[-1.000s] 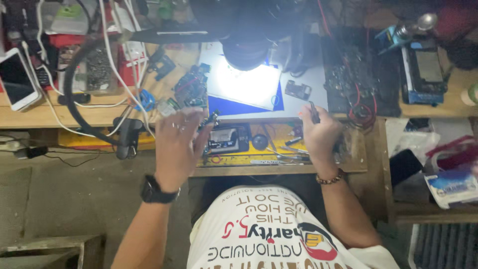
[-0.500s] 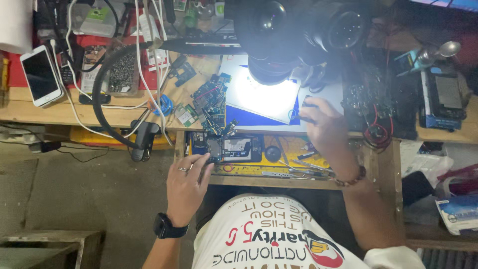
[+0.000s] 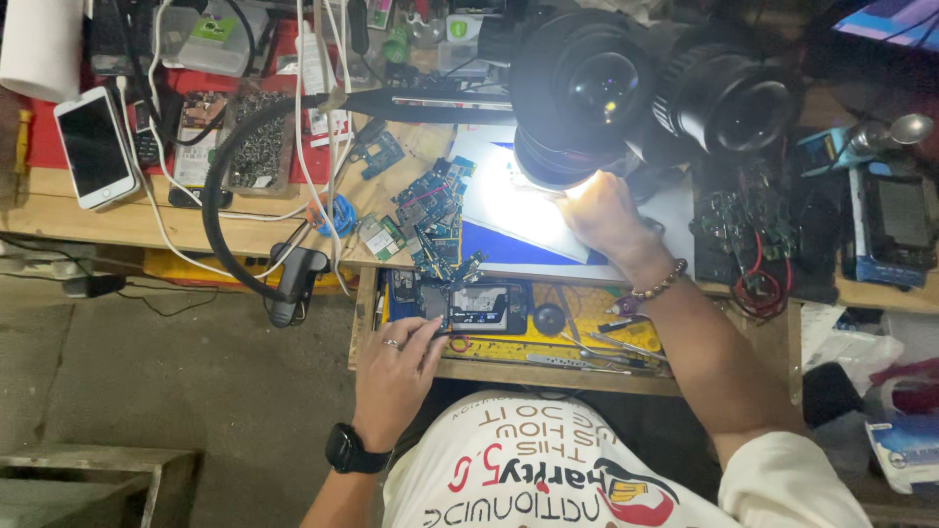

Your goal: The person works on a cluttered workbench, handling various electronic components and circuit boards under a magnifying lamp. They use a soldering iron to work on the boards, occasionally picking up and inspecting different parts.

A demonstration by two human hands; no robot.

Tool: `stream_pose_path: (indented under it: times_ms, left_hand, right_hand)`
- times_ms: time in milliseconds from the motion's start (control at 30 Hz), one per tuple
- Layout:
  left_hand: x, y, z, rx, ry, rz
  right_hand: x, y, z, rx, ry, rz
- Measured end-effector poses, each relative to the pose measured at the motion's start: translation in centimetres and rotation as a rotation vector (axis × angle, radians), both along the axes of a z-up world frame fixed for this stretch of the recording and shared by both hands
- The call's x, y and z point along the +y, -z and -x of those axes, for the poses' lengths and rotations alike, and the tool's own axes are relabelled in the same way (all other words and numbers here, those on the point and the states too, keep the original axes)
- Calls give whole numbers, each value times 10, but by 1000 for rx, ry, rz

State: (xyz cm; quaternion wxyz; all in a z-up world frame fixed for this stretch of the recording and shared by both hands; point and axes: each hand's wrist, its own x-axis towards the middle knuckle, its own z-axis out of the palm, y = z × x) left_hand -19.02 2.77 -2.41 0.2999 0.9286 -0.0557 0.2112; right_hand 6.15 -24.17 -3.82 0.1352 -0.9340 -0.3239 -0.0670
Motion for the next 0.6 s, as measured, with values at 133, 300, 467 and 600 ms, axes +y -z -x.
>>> stream_pose_path:
  times_ms: [133,300,467,600]
  left_hand:
    - [2,5,0,-27,18,-17]
    - [0,4,1,-44,20,-4]
    - [-2,4,2,-42,43,-7]
    - [0,6,3,-42,39,1]
  right_hand:
    - [-1,-4,4,-46,-61,-147]
    - [22,6,7,-169,-7,-103]
    - [54,12,-7,-205,80,-38]
    - [57,5,-3,-176,68,-57]
